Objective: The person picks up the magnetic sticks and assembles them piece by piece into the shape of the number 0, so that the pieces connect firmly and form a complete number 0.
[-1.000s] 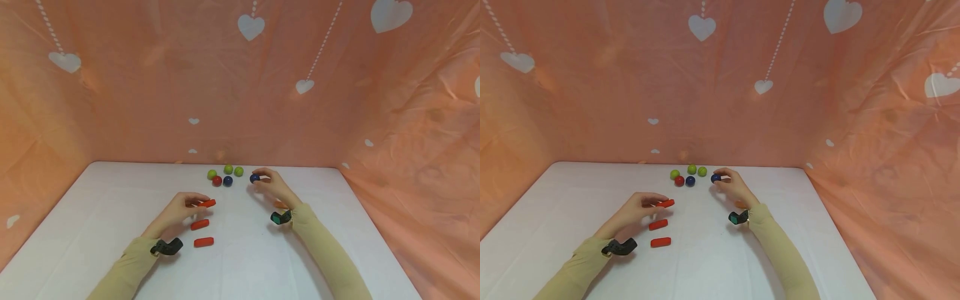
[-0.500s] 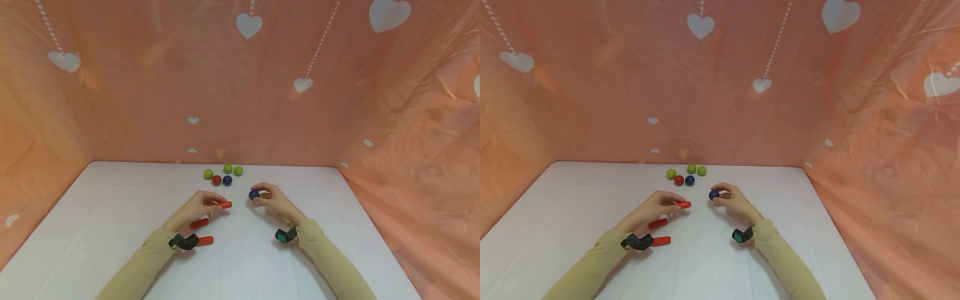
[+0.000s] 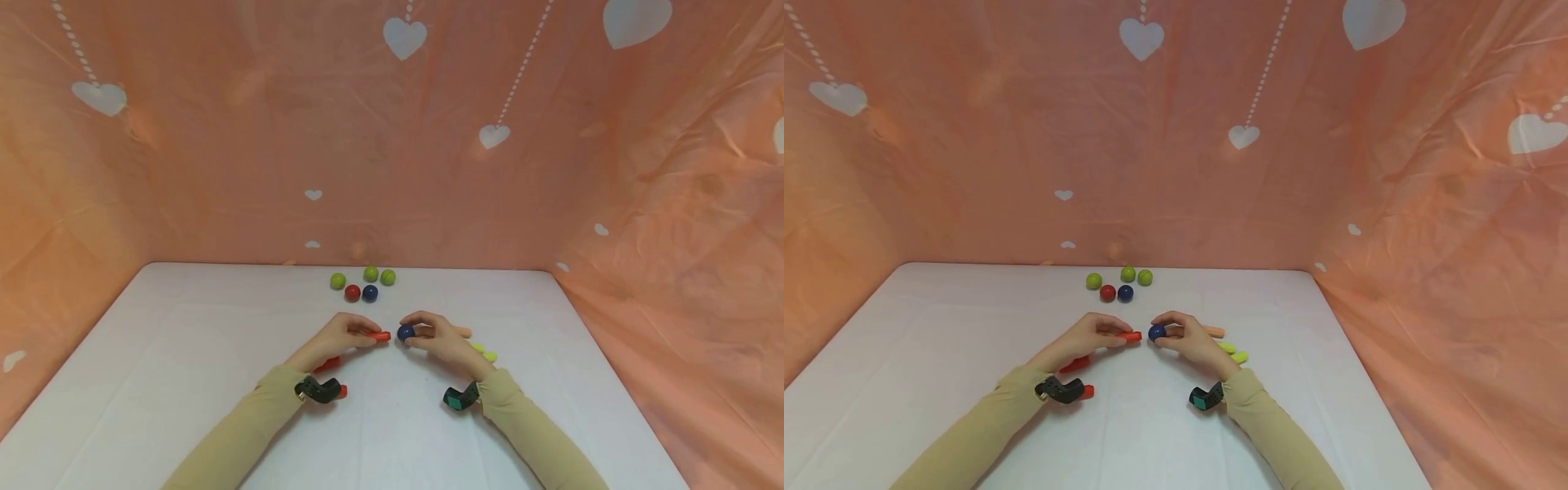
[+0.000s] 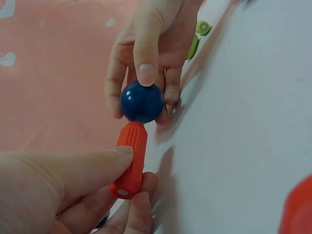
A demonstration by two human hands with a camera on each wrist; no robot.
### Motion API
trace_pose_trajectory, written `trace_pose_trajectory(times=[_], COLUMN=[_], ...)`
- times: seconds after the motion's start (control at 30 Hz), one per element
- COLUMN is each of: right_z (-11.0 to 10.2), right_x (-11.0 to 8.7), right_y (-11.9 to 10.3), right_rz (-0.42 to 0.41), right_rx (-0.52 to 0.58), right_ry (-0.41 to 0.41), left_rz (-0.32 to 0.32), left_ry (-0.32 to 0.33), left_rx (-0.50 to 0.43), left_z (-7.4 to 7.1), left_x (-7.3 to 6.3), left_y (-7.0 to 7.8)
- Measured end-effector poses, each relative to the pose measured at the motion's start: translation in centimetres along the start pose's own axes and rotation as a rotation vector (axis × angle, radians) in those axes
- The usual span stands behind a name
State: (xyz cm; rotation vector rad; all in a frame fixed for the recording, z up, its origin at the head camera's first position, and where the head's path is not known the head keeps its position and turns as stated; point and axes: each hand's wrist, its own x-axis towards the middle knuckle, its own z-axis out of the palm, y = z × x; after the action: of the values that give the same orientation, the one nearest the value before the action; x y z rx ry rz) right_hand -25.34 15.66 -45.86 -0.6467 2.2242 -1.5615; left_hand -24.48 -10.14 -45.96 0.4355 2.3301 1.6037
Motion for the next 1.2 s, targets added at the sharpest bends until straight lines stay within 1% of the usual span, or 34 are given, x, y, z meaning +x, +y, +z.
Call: trace_pose_trajectory(times=[0.23,0.43,0.53,0.6,0.7,0.8,0.87,0.9,1.0,1.07,1.1,1.13,1.2], right_z=[0.6,0.8,0.8,0.7,0.7,0.6,0.6,0.7,0.6,0.5,0.4,0.3,0.1], right_x=[0.2,0.3,0.3,0.1,-0.3,-0.7,-0.6,-0.6,0.2,0.8,1.0,1.3,1.5], right_y=[-0.1,-0.1,-0.2,-0.6,-1.8,-3.0,-3.2,-3.2,-1.6,-0.4,0.1,0.6,0.6], right_rz=[-0.017,0.006,0.017,0.020,0.017,0.009,-0.009,-0.017,-0.039,-0.050,-0.046,-0.045,-0.041], right_rx=[-0.003,-0.010,-0.030,-0.045,-0.052,-0.064,-0.070,-0.073,-0.057,-0.044,-0.036,-0.028,-0.013], right_ry=[-0.015,-0.002,0.010,0.012,0.010,0.019,0.035,0.046,0.083,0.107,0.116,0.124,0.132], left_rz=[0.040,0.038,0.025,0.013,0.002,0.011,0.022,0.028,0.030,0.022,0.010,-0.003,-0.033], left_ry=[-0.018,-0.009,0.001,0.006,0.009,0.017,0.032,0.041,0.050,0.042,0.038,0.034,0.034], left_rx=[-0.003,-0.015,-0.009,-0.002,0.013,0.015,0.007,-0.001,-0.048,-0.084,-0.103,-0.127,-0.175], left_z=[0.3,0.4,0.3,0.2,0.1,0.0,-0.1,-0.2,-0.4,-0.7,-0.9,-1.1,-1.7], left_x=[0.4,0.5,0.5,0.5,0.4,0.5,0.5,0.2,0.1,0.0,-0.1,0.0,-0.2], left_y=[0.0,-0.1,-0.1,-0.1,-0.1,0.0,0.0,0.4,0.3,0.3,0.4,0.1,0.2])
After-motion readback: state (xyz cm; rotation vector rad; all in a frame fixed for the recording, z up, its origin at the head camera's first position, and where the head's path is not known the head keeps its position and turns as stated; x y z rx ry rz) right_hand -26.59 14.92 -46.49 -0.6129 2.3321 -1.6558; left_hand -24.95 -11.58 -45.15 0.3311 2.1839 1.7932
